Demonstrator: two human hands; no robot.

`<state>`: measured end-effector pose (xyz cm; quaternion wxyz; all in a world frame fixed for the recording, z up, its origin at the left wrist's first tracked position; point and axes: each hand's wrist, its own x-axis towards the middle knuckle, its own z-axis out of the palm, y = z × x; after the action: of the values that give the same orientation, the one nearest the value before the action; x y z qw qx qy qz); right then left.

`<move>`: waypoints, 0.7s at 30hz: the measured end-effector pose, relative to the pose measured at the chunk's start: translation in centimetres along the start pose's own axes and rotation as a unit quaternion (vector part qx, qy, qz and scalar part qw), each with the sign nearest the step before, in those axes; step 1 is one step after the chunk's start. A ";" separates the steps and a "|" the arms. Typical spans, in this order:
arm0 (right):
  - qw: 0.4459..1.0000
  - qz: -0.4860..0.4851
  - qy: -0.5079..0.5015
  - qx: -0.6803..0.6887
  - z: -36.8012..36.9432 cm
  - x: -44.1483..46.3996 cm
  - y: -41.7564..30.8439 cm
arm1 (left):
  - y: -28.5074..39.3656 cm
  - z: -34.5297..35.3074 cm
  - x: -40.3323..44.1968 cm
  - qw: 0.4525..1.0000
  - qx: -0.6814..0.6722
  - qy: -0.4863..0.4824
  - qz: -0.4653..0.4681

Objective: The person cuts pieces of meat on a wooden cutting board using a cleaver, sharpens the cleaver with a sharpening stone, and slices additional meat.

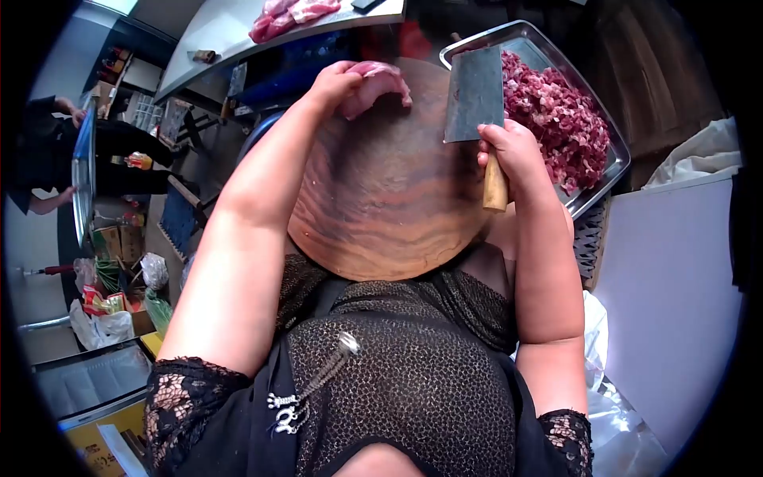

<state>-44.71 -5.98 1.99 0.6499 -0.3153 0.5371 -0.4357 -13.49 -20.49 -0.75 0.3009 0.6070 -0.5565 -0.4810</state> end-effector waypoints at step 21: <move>0.985 -0.004 -0.048 -0.164 0.4 -3.1 2.4 | -4.9 3.7 -18.2 0.911 0.359 0.158 0.129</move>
<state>-43.88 -2.14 1.29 0.6124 -0.4407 0.5682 -0.3285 -13.52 -1.26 -1.95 0.2060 0.6653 -0.7101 -0.1035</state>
